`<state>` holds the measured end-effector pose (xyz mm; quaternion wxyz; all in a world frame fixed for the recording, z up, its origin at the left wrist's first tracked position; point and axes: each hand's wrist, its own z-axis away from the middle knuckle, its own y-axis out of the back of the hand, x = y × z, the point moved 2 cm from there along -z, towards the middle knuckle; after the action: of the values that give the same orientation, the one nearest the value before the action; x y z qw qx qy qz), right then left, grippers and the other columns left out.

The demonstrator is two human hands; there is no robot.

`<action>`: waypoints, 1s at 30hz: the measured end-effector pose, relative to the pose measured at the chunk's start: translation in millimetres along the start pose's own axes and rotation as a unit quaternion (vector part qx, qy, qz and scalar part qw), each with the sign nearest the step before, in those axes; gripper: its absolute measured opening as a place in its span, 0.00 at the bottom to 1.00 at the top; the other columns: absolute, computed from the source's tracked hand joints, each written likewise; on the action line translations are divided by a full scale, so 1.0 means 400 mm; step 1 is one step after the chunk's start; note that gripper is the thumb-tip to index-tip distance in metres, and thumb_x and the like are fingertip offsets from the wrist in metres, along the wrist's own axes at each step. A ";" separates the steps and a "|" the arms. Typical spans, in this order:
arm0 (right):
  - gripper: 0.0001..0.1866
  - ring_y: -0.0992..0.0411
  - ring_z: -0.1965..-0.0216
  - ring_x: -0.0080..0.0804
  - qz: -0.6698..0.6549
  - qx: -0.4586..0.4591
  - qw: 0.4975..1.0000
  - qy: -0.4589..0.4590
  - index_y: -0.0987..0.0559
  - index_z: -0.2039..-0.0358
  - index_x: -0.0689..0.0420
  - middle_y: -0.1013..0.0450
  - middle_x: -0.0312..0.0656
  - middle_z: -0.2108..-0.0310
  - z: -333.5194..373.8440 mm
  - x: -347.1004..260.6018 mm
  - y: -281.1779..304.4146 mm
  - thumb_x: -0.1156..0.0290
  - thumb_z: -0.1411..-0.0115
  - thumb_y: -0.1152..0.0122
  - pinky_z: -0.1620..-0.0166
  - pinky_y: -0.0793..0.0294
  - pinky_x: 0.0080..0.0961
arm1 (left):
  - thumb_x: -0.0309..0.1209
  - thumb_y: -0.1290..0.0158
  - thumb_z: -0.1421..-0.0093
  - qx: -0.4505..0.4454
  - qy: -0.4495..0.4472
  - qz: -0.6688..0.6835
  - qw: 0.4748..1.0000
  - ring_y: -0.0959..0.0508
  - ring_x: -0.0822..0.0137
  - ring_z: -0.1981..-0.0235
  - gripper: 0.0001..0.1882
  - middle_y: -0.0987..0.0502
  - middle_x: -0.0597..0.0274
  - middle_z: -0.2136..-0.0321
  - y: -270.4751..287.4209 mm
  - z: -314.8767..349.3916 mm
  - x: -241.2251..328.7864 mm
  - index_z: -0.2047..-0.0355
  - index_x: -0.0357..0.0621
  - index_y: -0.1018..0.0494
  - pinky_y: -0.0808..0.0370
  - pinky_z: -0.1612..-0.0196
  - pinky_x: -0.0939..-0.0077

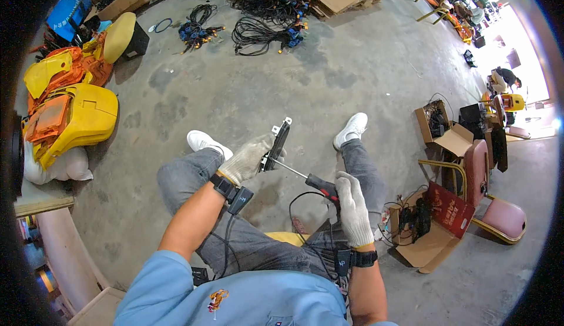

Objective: The person uses a screwdriver to remove screws from a black plastic motorcycle component while holding it in their gloved hands.

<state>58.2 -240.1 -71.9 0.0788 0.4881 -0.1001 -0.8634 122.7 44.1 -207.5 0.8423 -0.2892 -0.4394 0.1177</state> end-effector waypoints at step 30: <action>0.37 0.23 0.60 0.25 0.049 -0.008 0.999 -0.023 0.34 0.30 0.65 0.22 0.44 0.54 0.031 -0.060 -0.023 0.67 0.37 0.33 0.55 0.21 0.24 | 0.54 0.52 0.21 -0.007 -0.012 -0.020 1.000 0.15 0.69 0.62 0.25 0.17 0.58 0.58 0.005 0.001 -0.006 0.48 0.43 0.25 0.13 0.55 0.70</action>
<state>59.6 -224.4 -48.2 0.1222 0.4625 -0.1190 -0.8701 121.0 44.6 -210.2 0.8371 -0.2846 -0.4562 0.1012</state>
